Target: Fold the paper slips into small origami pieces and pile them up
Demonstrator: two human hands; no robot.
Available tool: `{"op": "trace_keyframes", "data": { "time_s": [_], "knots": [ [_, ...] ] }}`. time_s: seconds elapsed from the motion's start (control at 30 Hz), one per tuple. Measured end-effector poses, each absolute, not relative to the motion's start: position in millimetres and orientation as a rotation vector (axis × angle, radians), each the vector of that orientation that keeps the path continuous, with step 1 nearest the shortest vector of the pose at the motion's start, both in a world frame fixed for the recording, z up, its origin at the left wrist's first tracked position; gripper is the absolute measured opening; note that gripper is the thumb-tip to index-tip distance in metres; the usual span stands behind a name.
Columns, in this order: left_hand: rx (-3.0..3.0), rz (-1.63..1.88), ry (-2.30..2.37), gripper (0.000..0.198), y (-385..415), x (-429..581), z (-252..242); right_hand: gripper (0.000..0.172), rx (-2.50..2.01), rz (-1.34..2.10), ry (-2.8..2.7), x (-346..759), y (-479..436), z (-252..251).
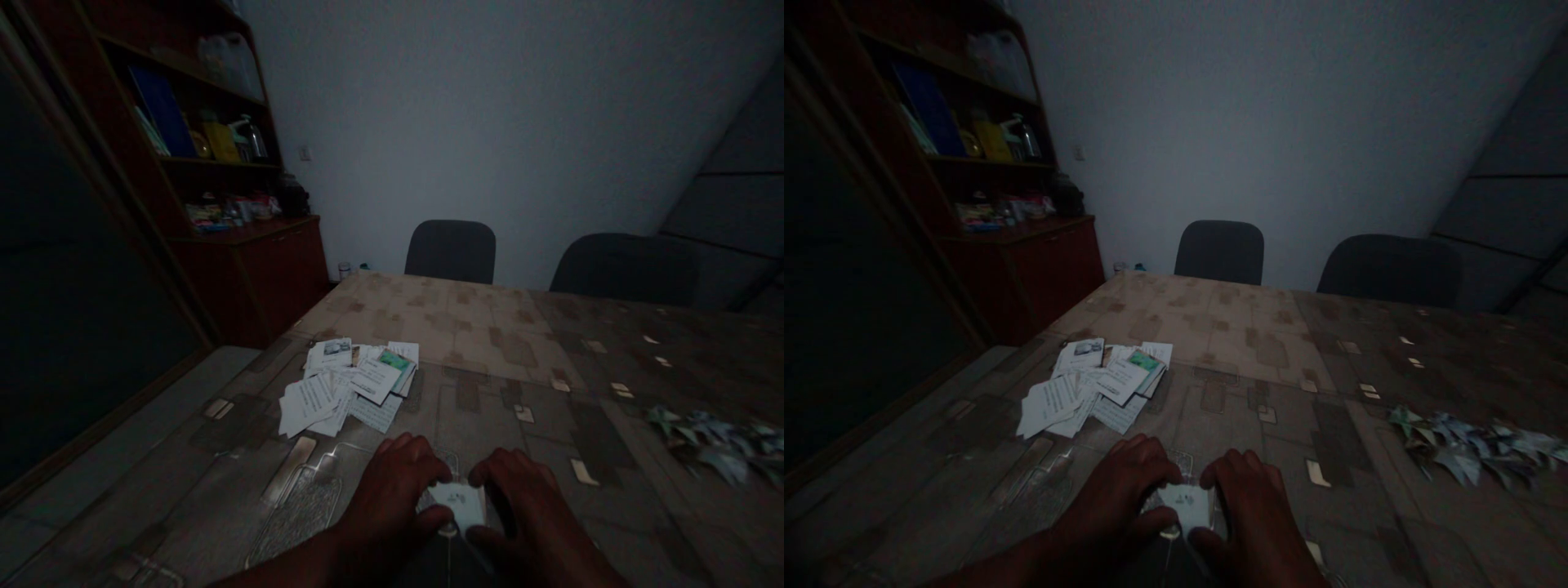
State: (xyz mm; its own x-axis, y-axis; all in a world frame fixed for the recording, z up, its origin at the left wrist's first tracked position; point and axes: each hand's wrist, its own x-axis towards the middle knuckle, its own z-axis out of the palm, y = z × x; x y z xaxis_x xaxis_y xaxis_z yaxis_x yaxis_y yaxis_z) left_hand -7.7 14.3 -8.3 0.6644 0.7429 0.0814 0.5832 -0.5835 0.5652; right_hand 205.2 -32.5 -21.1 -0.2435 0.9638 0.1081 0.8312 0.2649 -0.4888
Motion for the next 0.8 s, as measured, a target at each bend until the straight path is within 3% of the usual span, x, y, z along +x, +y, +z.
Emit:
{"op": "trace_keyframes", "data": {
  "time_s": [0.3,0.8],
  "knots": [
    [2.314,0.452,1.048,0.023,12,-6,-1,0.029,-1.618,0.521,-2.208,199,-33,-11],
    [2.325,0.550,0.994,0.025,10,-6,-8,0.043,-1.539,0.480,-2.169,202,-36,-24]
  ]
}}
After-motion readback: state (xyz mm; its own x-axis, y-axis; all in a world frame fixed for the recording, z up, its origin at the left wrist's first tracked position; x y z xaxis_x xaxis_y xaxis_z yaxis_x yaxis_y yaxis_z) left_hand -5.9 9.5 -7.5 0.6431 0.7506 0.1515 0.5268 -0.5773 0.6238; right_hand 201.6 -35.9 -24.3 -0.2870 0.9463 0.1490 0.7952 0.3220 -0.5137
